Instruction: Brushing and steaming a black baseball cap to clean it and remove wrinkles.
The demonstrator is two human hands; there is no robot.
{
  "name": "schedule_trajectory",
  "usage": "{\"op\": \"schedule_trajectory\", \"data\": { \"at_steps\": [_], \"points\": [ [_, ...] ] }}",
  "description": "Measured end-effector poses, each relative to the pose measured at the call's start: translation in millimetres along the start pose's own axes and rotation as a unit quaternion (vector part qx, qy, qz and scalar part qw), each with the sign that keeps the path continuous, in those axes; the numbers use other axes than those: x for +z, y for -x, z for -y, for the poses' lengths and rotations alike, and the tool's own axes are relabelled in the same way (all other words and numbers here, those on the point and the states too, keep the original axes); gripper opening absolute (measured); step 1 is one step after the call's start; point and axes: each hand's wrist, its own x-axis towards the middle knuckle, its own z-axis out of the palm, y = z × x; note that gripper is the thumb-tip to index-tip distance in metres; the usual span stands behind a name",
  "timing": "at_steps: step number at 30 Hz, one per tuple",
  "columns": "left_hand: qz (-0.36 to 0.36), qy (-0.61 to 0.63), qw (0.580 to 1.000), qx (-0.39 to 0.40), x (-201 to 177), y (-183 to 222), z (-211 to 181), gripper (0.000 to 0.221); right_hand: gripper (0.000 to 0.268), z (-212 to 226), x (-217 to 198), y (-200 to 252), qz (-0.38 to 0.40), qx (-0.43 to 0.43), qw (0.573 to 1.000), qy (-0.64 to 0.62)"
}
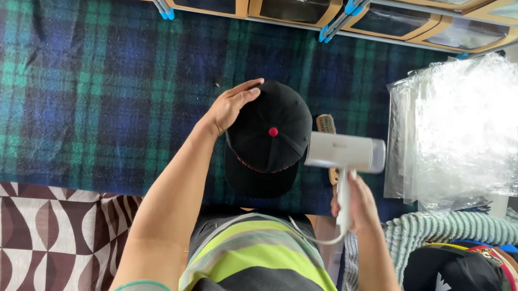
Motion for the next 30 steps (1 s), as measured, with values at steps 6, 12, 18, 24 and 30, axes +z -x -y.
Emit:
{"op": "schedule_trajectory", "data": {
  "at_steps": [6, 12, 18, 24, 30],
  "points": [
    [-0.015, 0.078, 0.996, -0.033, 0, 5, -12, 0.047, 0.033, 7, -8, 12, -0.002, -0.121, 0.993, 0.003],
    [-0.048, 0.114, 0.989, -0.076, -15, -14, 61, 0.043, 0.035, 61, 15, -55, -0.041, -0.125, 0.989, 0.073],
    [-0.307, -0.185, 0.931, 0.072, -9, 91, 42, 0.048, 0.048, 74, 68, 5, -0.168, -0.243, 0.935, 0.196],
    [-0.086, 0.196, 0.965, 0.149, 52, 193, -29, 0.040, 0.044, 64, 157, 78, -0.085, -0.440, 0.877, 0.171],
    [-0.099, -0.138, 0.949, 0.267, -54, 200, -34, 0.045, 0.074, 29, 255, 89, 0.131, -0.625, 0.746, 0.191]
  ]
}}
